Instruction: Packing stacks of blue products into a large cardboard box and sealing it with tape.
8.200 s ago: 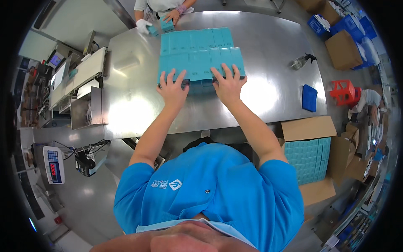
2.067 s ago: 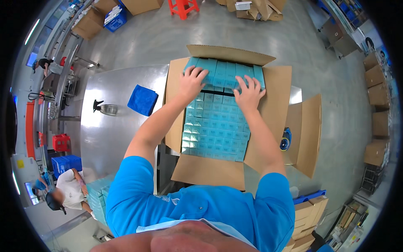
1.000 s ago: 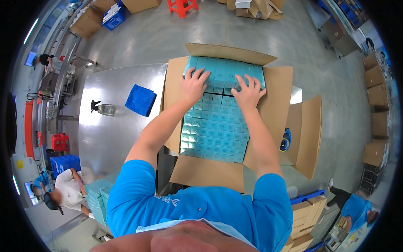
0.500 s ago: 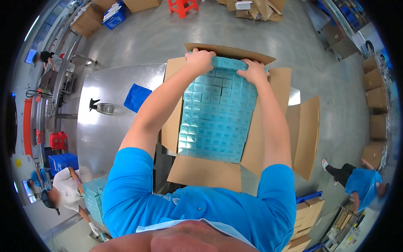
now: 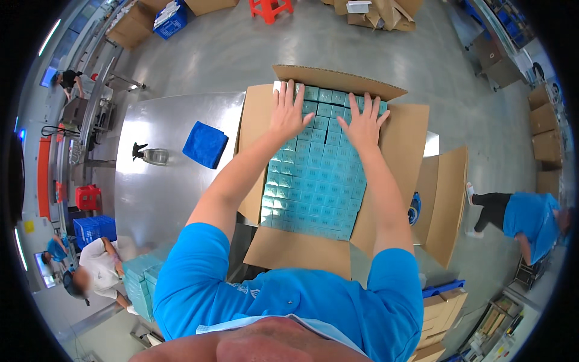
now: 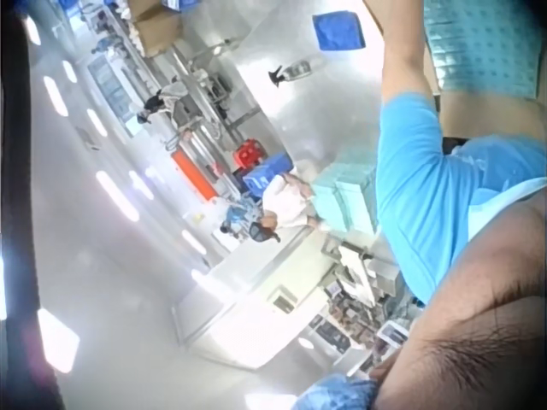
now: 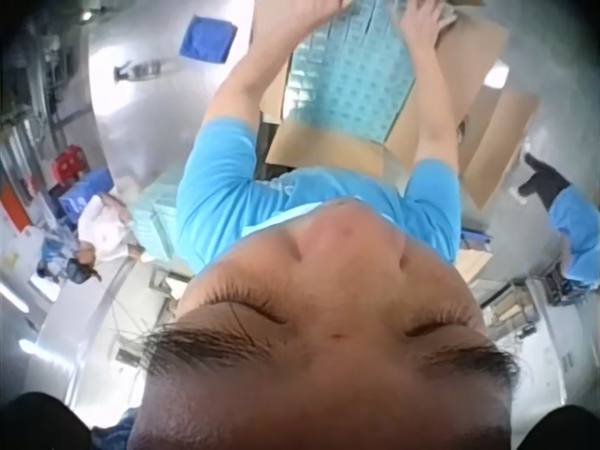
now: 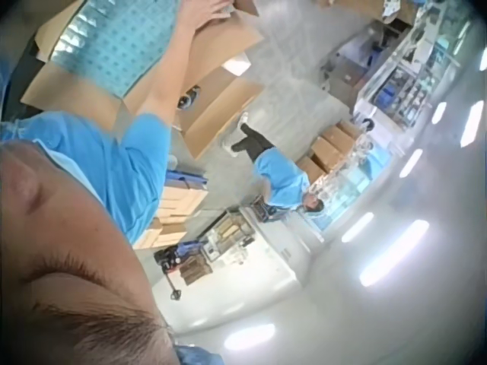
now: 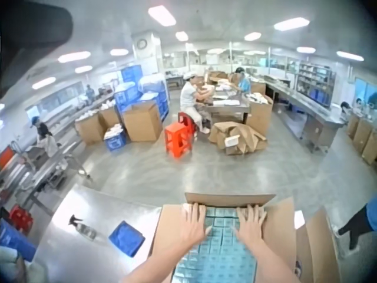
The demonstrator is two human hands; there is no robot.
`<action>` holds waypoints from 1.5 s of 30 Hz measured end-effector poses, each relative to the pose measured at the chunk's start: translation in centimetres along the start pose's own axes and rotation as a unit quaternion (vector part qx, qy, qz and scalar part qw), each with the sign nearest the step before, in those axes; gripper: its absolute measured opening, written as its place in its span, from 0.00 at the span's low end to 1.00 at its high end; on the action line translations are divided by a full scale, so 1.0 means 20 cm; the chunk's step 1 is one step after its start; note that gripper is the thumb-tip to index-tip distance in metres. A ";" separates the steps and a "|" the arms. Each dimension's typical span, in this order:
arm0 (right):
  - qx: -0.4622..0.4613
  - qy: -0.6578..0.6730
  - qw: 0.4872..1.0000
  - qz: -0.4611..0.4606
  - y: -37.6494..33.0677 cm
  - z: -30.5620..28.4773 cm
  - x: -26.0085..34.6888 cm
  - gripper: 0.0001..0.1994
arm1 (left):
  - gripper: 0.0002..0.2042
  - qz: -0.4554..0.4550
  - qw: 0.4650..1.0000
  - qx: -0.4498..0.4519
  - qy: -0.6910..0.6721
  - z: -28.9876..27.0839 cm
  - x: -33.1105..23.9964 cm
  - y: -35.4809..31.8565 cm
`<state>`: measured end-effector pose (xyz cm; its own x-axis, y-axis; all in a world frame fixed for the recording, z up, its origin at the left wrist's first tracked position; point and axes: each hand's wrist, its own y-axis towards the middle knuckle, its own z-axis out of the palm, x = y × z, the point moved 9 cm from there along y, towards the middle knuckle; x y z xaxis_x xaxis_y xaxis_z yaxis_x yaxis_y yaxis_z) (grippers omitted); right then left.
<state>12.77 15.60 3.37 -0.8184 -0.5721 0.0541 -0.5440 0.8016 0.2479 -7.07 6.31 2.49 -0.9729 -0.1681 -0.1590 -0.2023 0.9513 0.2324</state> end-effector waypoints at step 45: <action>0.238 0.258 0.930 0.114 -0.12 0.20 -0.13 0.43 | 0.39 -0.244 0.909 0.236 -0.240 0.00 0.10 -2.23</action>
<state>15.50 15.81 -1.16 -0.7918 -0.2867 0.5393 -0.4877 0.8283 -0.2757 0.10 -36.48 -8.20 -0.5957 -0.5762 -0.5595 -0.4167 0.8173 -0.3981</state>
